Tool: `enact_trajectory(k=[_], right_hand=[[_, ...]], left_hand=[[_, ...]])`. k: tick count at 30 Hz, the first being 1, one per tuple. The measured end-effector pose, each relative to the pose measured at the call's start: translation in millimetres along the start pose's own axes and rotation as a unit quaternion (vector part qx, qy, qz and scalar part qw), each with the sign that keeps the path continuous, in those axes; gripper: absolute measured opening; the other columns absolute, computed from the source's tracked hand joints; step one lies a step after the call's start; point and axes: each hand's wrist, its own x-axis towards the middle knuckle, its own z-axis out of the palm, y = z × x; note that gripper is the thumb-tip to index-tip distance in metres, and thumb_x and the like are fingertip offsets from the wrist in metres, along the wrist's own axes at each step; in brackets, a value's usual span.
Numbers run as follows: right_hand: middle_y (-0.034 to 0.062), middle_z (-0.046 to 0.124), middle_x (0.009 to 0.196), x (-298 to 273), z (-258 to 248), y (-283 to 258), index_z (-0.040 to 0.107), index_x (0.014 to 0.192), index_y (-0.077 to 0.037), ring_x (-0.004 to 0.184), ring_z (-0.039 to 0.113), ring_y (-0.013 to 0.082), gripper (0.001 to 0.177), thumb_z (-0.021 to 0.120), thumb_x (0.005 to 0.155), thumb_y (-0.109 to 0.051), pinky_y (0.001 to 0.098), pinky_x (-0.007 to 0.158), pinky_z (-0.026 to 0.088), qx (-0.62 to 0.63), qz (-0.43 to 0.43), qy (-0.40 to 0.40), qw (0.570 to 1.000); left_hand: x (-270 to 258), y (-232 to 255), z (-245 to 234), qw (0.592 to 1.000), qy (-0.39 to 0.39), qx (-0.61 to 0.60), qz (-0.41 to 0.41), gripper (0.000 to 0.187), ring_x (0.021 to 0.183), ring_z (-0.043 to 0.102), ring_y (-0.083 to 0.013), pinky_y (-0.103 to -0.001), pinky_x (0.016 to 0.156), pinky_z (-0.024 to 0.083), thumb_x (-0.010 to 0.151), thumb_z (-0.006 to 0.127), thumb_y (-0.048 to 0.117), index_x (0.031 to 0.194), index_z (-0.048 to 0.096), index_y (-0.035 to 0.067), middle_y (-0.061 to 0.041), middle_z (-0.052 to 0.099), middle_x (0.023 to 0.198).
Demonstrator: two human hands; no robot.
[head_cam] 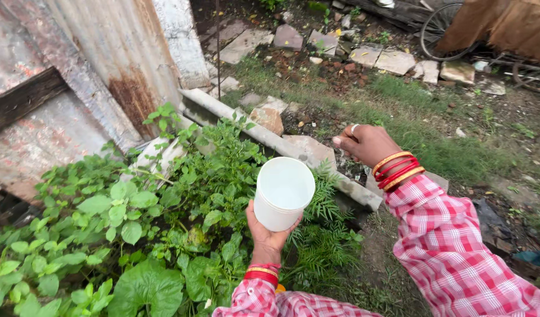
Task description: The person holds a white plastic container and uses their fingers to sprinkle material onto green plants in a garden, then dips the container into a blue bucket of water.
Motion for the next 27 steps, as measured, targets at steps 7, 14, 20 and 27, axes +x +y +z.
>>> enact_trajectory(k=[7,14,20,27], right_hand=[[0.0092,0.076,0.087,36.5,92.8,-59.6,0.076,0.102,-0.010,0.077,0.073,0.0194,0.032,0.066,0.089,-0.038,0.0383,0.072,0.061,0.053,-0.198,-0.165,0.965],[0.0119,0.078,0.085,48.9,97.9,-51.8,0.081,0.093,-0.009,0.079,0.076,0.0253,0.038,0.063,0.095,-0.043,0.0390,0.082,0.059,0.042,-0.190,-0.138,0.971],[0.0135,0.075,0.083,35.7,31.3,-21.8,0.077,0.102,-0.011,0.072,0.070,0.0275,0.037,0.065,0.095,-0.045,0.0445,0.072,0.056,-0.081,-0.128,-0.029,0.988],[0.0076,0.075,0.081,41.2,140.6,-34.0,0.078,0.097,-0.014,0.070,0.071,0.0178,0.035,0.066,0.087,-0.045,0.0382,0.064,0.059,0.016,-0.255,-0.225,0.940]], left_hand=[[1.9,-2.9,2.6,0.999,0.030,0.001,0.024,0.078,0.127,0.057,-0.0414,-0.063,0.091,0.051,0.084,0.039,0.073,0.145,0.053,0.026,-0.012,0.058,0.145],[9.1,-12.3,1.9,0.997,0.049,-0.034,0.049,0.077,0.123,0.058,-0.0421,-0.062,0.088,0.051,0.085,0.040,0.073,0.143,0.054,0.025,-0.012,0.058,0.144],[10.7,-10.4,-13.3,0.997,0.022,-0.053,0.054,0.079,0.125,0.058,-0.0437,-0.061,0.089,0.051,0.083,0.041,0.074,0.145,0.054,0.026,-0.013,0.058,0.146],[16.6,-22.9,-21.5,0.999,0.021,-0.027,0.037,0.078,0.129,0.056,-0.0406,-0.064,0.095,0.050,0.086,0.042,0.074,0.147,0.051,0.025,-0.012,0.056,0.147]])
